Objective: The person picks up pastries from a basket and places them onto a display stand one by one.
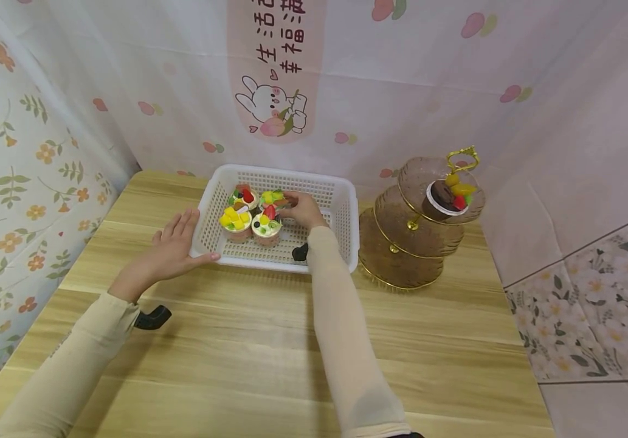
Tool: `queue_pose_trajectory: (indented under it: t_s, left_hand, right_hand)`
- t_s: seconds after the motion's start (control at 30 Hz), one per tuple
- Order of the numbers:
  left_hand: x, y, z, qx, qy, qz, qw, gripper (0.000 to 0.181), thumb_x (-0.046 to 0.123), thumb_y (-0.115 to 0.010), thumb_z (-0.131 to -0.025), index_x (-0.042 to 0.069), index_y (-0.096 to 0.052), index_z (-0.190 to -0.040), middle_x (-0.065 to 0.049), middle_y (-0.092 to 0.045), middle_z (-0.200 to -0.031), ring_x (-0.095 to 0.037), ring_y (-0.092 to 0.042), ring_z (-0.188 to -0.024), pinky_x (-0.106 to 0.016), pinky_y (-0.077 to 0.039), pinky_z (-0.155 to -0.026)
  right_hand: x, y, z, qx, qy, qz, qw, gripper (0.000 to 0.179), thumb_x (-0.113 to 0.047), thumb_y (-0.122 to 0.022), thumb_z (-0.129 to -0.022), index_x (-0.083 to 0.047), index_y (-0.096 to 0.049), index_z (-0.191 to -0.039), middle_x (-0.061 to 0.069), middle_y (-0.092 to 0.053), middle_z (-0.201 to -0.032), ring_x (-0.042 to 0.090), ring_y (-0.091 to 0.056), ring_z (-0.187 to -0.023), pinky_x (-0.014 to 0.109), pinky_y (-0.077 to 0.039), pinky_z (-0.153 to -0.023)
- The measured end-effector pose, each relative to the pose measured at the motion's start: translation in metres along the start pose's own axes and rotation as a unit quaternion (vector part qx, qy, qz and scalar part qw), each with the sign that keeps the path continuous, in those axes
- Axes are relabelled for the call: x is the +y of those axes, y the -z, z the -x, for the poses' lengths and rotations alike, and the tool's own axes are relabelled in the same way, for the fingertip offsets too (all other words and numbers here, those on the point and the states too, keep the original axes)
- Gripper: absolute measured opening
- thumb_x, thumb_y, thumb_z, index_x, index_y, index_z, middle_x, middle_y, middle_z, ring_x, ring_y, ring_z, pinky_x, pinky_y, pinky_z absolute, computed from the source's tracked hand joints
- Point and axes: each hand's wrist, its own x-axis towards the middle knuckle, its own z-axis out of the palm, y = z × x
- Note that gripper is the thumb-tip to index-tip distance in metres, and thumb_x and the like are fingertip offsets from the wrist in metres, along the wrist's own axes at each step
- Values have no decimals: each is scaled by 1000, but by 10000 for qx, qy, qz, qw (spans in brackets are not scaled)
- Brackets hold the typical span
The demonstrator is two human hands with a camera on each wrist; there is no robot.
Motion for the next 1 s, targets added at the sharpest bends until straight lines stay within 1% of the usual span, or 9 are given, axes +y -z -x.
queue_pose_trajectory:
  t_s: [0.2,0.5,0.87,1.0]
  left_hand:
    - [1,1,2,-48,30,58,10000,116,77,-49,-77,8,7,-152,-22,0,-159,-48,-2,-145,-78,-8,-104]
    - [2,2,2,-73,40,106,9999,116,77,-49,-77,8,6,-152,-24,0,-159,-49,-2,-144,-78,-8,-104]
    - [3,1,3,-34,36,203,9998,117,78,-50,-76,9,5,-152,-22,0,-159,-48,-2,-144,-78,-8,-103]
    - [2,2,4,-55,44,232,9997,117,77,-50,-76,9,5,-152,-22,0,-159,-49,-1,-144,-78,-7,-103]
  right_hand:
    - [-3,-2,-1,92,48,66,9999,60,-26,-73,-82,-18,-50,-137,5,-54,-137,23,-52,-126,37,-45,-103]
    - [-4,-4,0,218,84,-105,9997,61,-27,-76,-79,-14,-52,-134,7,-58,-132,22,-55,-121,37,-48,-100]
    - [-2,-4,-1,387,122,-129,9991,58,-30,-77,-77,-14,-57,-129,6,-62,-123,21,-58,-112,36,-51,-92]
    - [0,-5,-3,409,105,-250,9988,59,-30,-78,-76,-14,-57,-129,6,-62,-123,20,-59,-111,35,-52,-90]
